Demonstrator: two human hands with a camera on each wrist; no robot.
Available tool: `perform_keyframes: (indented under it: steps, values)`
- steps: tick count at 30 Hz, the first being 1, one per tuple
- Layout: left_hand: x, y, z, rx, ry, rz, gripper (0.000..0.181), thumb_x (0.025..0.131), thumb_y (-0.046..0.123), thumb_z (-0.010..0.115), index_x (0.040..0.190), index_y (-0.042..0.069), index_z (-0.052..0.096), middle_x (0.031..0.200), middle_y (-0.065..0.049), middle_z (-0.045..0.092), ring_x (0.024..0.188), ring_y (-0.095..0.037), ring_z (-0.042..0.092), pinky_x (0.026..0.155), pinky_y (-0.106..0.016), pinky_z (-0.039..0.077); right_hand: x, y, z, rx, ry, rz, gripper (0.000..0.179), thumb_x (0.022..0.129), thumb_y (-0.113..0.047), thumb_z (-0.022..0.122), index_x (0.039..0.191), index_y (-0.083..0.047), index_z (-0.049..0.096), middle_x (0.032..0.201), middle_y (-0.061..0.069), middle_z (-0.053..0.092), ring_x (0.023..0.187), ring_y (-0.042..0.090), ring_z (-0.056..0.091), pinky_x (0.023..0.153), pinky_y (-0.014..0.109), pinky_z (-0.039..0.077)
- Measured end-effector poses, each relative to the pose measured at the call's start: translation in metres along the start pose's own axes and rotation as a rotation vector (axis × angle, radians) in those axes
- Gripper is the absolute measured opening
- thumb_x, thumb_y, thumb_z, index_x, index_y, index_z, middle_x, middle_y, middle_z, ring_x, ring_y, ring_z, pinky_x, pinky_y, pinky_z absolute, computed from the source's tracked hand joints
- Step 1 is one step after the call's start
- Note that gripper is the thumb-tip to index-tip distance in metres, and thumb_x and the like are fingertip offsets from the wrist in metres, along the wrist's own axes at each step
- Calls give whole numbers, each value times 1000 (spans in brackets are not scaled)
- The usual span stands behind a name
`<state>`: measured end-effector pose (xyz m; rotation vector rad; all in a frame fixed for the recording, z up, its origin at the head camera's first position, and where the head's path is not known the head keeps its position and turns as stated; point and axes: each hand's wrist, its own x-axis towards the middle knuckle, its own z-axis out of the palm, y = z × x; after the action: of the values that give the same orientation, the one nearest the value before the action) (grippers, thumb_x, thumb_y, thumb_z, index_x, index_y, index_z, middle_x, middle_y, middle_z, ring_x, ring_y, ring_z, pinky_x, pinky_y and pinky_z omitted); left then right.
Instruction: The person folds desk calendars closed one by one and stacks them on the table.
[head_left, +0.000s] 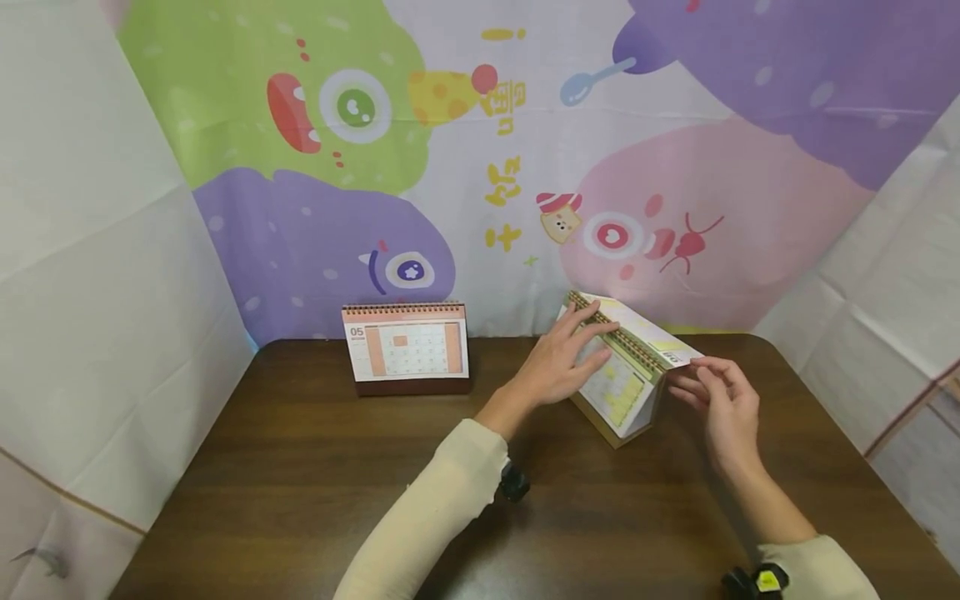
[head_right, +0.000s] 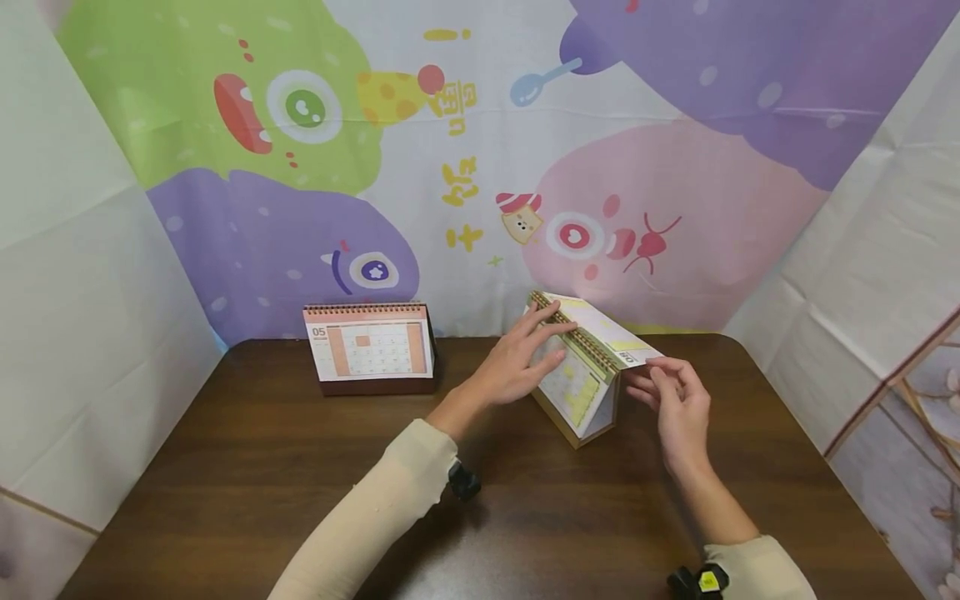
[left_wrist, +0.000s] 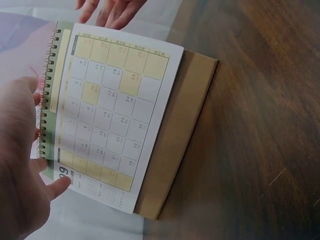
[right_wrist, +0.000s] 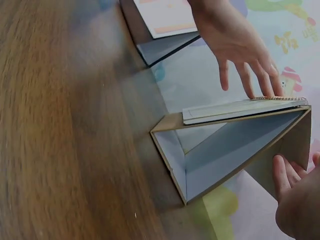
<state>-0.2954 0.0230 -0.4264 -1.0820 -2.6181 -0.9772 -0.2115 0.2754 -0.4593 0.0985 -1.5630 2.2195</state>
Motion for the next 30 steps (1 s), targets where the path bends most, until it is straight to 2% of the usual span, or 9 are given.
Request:
perform_keyframes:
  steps: [4,9,20,26,30]
  values:
    - [0,-1,1,6,-3,-1,51,117,43,54,167,30,54,190,-5,27,179,-39,17,133,-79,34,1,-1,5,10,-11,-22,23,117,-4,54,116,-2,77,109,1,84,90,12,87,81,27,70]
    - [-2,-2,2,20,-1,-3,53,117,41,57,168,30,53,190,-3,26,179,-40,19,134,-76,34,3,-3,13,15,-14,-46,30,117,-3,54,112,3,84,109,3,89,88,12,87,81,28,70]
    - [-3,-4,7,54,7,26,58,115,35,60,171,31,48,191,-2,22,177,-42,23,126,-80,42,3,-8,21,77,21,-98,32,114,4,54,109,6,85,105,8,89,85,15,87,78,29,71]
    - [-3,-4,7,61,0,33,60,113,33,63,171,30,47,191,-3,23,177,-43,23,131,-74,40,2,-10,26,84,13,-172,30,112,7,54,111,9,84,106,8,89,85,14,87,76,28,70]
    - [-3,-4,5,36,-5,28,61,112,31,65,171,28,49,191,-5,23,177,-43,21,137,-69,35,1,-12,30,41,-4,-223,27,112,6,56,115,12,82,107,7,89,86,12,86,78,27,70]
